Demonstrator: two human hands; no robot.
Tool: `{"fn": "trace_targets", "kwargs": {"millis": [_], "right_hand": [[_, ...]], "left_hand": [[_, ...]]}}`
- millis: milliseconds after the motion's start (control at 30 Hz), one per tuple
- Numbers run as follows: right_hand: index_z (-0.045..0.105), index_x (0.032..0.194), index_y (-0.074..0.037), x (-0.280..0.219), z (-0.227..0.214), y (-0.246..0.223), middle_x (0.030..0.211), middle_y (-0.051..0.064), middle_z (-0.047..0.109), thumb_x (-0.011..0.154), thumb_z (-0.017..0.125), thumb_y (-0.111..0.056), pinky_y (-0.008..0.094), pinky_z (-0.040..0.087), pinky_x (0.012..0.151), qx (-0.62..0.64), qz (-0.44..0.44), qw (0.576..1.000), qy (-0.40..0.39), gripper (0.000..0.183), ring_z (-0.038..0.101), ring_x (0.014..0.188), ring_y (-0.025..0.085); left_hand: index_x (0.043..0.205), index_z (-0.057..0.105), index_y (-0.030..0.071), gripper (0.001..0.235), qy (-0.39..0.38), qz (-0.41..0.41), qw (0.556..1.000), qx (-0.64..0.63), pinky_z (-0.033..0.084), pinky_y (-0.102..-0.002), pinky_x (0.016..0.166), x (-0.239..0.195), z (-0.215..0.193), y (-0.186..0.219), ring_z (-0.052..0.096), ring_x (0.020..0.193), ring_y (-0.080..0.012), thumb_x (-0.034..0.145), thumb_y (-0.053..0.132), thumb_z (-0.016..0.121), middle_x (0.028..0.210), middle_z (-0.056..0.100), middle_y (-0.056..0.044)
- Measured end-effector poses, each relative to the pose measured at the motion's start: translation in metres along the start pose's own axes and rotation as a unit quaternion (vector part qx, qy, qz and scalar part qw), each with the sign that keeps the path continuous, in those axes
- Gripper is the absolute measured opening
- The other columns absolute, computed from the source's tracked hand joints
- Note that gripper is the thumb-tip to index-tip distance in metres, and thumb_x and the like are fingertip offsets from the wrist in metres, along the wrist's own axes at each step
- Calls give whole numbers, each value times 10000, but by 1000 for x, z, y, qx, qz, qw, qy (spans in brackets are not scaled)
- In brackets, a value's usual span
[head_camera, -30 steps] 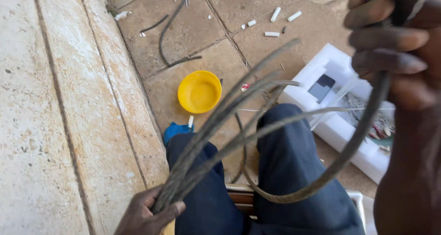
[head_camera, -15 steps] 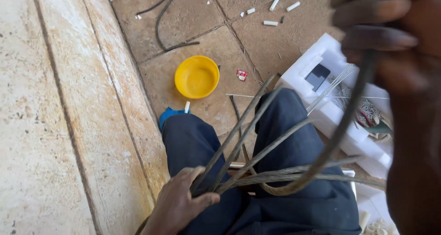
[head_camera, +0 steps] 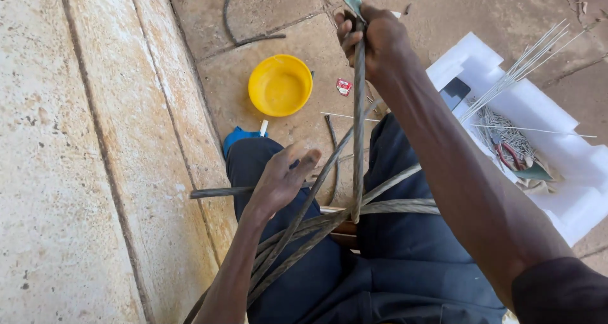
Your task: Sanding the surface of thin metal rods using a piece of sandpaper to smooth them.
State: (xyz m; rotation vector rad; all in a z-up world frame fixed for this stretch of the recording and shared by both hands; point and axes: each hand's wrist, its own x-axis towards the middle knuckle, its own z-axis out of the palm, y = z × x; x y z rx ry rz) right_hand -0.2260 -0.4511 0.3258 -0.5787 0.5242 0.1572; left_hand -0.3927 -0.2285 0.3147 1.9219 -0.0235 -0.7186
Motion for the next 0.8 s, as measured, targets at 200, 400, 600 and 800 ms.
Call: {"fn": "trace_targets", "kwargs": {"millis": [200,400,600,800], "right_hand": [[521,1168,70,9,-7,-9,1007,198,594,1099,422,-173,167,436,341,14,-4,998,61,272,537,586,125],[530,1143,76,15,-15,-15,1038,206,599,1071,457,-170,151,405,343,24,6,999,25,267,538,577,120],[551,1160,75,7,-21,-18,994,205,614,1086,457,-202,152,415,338,48,33,998,-4,301,546,596,139],[513,1233,51,18,-32,-18,1033,200,620,1103,422,-247,161,413,356,38,32,998,-36,338,545,610,137]], "left_hand": [[1121,674,175,566,-98,-28,971,216,460,-417,636,8,18,-20,604,747,-197,1008,599,318,936,643,-32],[890,463,168,735,-168,-28,938,302,483,-463,648,9,29,-22,520,608,-193,782,855,223,735,530,-2],[1646,118,141,1267,-207,-248,935,145,435,-459,1140,-20,8,22,476,1456,-296,649,822,502,1623,406,-109],[1635,70,96,1287,-221,-195,938,184,320,-412,1240,-43,14,-14,283,1552,-300,723,594,829,1711,186,-95]]}}
